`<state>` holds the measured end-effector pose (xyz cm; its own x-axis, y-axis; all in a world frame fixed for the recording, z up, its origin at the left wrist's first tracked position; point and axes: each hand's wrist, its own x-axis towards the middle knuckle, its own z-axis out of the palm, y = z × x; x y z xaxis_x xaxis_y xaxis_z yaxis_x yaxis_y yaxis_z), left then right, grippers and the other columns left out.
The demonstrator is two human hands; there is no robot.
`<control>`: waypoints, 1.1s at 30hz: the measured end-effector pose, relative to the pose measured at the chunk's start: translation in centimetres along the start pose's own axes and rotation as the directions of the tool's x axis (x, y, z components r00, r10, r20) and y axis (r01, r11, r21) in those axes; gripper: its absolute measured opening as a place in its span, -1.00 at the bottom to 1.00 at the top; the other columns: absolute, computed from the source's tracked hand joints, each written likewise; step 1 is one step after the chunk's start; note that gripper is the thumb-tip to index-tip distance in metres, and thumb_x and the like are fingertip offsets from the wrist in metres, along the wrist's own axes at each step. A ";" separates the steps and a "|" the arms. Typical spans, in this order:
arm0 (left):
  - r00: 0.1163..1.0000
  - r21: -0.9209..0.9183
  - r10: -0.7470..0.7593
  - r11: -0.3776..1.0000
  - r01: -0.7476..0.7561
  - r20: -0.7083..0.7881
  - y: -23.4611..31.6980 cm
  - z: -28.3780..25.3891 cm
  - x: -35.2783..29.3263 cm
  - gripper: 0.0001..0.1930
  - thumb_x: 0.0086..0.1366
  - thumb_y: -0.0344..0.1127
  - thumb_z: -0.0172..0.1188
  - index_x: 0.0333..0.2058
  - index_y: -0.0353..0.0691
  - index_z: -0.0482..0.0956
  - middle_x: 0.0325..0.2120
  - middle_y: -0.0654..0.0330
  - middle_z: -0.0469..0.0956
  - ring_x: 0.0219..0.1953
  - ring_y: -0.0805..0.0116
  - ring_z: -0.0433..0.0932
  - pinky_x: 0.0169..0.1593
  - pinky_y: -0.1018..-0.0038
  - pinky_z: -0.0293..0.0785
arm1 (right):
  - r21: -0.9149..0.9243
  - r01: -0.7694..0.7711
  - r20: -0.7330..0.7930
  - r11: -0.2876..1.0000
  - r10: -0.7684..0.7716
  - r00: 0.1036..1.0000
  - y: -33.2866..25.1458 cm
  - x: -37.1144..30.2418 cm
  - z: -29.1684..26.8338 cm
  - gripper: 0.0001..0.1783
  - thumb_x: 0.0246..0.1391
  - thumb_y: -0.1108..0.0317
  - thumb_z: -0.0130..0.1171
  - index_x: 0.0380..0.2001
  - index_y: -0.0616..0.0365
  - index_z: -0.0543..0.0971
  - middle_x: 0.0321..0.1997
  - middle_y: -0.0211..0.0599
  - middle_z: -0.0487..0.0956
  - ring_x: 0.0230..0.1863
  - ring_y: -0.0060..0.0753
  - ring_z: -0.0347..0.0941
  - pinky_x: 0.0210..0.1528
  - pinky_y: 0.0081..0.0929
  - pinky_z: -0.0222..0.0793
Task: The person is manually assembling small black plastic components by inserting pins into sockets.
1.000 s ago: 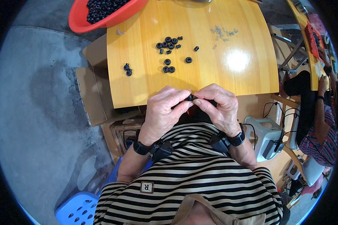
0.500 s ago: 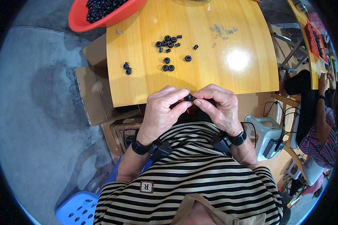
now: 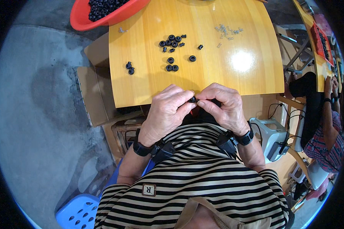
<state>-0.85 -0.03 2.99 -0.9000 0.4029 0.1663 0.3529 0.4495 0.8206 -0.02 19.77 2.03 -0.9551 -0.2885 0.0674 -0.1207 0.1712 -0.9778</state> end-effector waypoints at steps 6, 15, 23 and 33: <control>1.000 0.067 -0.016 0.998 0.014 0.027 0.1 -0.1 0.1 -0.74 -0.06 -0.57 0.37 -0.31 -0.34 0.60 -0.50 0.10 0.56 -0.43 0.22 0.55 -0.33 0.43 0.48 | -0.073 0.064 0.028 0.995 -0.062 0.998 0.1 0.5 0.3 -0.84 -0.07 0.60 0.31 -0.34 0.27 0.63 -0.40 -0.19 0.60 -0.37 -0.35 0.56 -0.30 -0.51 0.45; 0.998 -0.142 0.066 0.988 -0.067 -0.013 -0.6 0.5 0.3 -0.70 -0.06 -0.55 0.39 -0.27 -0.31 0.64 -0.48 0.15 0.55 -0.40 0.25 0.55 -0.30 0.42 0.47 | 0.618 -0.461 0.345 0.637 0.308 0.887 3.7 0.8 -0.8 -0.79 -0.03 0.44 0.41 -0.33 0.18 0.59 -0.43 -0.43 0.60 -0.50 -0.69 0.45 -0.43 -0.71 0.40; 0.983 -0.123 0.159 0.978 -0.171 -0.096 -1.0 1.0 0.3 -0.66 -0.11 -0.51 0.43 -0.26 -0.21 0.66 -0.58 0.27 0.37 -0.45 0.28 0.34 -0.36 0.39 0.33 | 0.661 -0.495 0.440 0.564 0.243 0.864 3.7 0.8 -0.2 -0.80 0.01 0.39 0.36 -0.30 0.23 0.62 -0.49 -0.52 0.53 -0.51 -0.75 0.33 -0.51 -0.73 0.22; 0.981 -0.085 0.123 0.987 -0.137 -0.152 -1.2 1.8 -0.6 -0.67 -0.14 -0.52 0.43 -0.29 -0.23 0.65 -0.52 0.25 0.40 -0.42 0.25 0.37 -0.35 0.39 0.35 | 0.668 -0.385 0.249 0.637 0.296 0.922 3.6 0.2 2.8 -0.87 -0.02 0.41 0.21 -0.57 0.13 0.48 -0.64 -0.66 0.36 -0.60 -0.81 0.14 -0.57 -0.71 -0.02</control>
<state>-0.30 0.69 0.92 -0.8779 0.3298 0.3471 0.4499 0.3201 0.8337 0.13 17.70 -2.02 -0.8492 -0.4500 -0.2764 0.4711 -0.4090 -0.7815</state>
